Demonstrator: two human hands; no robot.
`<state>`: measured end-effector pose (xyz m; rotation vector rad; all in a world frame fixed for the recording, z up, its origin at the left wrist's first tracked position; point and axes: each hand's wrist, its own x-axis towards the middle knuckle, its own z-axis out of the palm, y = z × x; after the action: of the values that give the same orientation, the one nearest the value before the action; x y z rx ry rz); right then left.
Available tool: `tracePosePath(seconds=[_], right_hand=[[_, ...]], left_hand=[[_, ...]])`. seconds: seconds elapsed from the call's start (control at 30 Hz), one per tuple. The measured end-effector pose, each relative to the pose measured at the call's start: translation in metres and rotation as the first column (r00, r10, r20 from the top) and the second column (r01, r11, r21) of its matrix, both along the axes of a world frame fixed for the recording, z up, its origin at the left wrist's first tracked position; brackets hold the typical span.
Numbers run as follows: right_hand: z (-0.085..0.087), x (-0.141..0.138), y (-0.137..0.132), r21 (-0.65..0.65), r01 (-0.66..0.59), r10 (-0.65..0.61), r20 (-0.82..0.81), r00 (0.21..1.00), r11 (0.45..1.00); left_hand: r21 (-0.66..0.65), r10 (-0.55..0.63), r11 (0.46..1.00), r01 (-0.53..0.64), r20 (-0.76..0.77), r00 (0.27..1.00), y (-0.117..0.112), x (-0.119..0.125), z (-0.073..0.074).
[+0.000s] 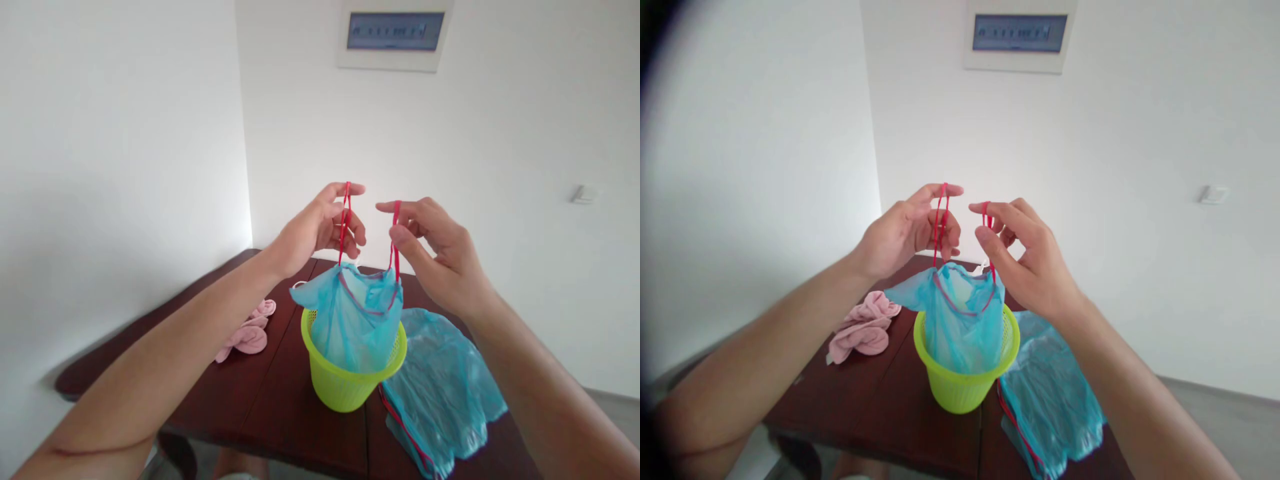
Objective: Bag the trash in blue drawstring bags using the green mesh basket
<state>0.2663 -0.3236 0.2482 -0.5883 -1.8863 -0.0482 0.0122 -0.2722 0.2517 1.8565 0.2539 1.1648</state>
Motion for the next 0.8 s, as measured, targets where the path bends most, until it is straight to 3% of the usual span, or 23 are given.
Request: tracePosePath(seconds=[0.13,0.3,0.47,0.53,0.63,0.7,0.8], right_hand=[[0.012,-0.001,-0.005,0.062,-0.049,0.045,0.071,0.996,0.997],[0.014,-0.002,-0.011,0.097,-0.09,0.072,0.175,0.982,0.991],[-0.002,0.002,-0.011,0.069,0.02,-0.028,0.121,0.992,0.997],[-0.013,0.006,-0.007,0.008,0.032,-0.033,0.179,0.983,0.999],[-0.033,0.009,0.0,-0.106,-0.039,0.064,0.244,0.968,0.994],[-0.046,0.006,0.003,-0.234,-0.098,0.136,0.154,0.979,0.967],[-0.059,0.0,0.003,-0.422,-0.189,0.201,-0.016,0.979,0.887]], left_hand=[[0.016,-0.078,0.996,0.085,-0.239,0.968,-0.013,0.009,-0.001],[0.106,-0.082,0.985,0.139,-0.424,0.902,-0.019,0.026,-0.019],[-0.021,-0.185,0.982,0.189,-0.317,0.93,-0.019,0.037,-0.036],[-0.086,-0.197,0.98,0.181,-0.256,0.946,-0.017,0.036,-0.042],[-0.168,-0.206,0.97,0.176,-0.185,0.961,-0.012,0.031,-0.049],[-0.199,-0.216,0.962,0.187,-0.137,0.967,-0.009,0.03,-0.054],[-0.233,-0.23,0.951,0.203,-0.096,0.968,-0.006,0.03,-0.061]])
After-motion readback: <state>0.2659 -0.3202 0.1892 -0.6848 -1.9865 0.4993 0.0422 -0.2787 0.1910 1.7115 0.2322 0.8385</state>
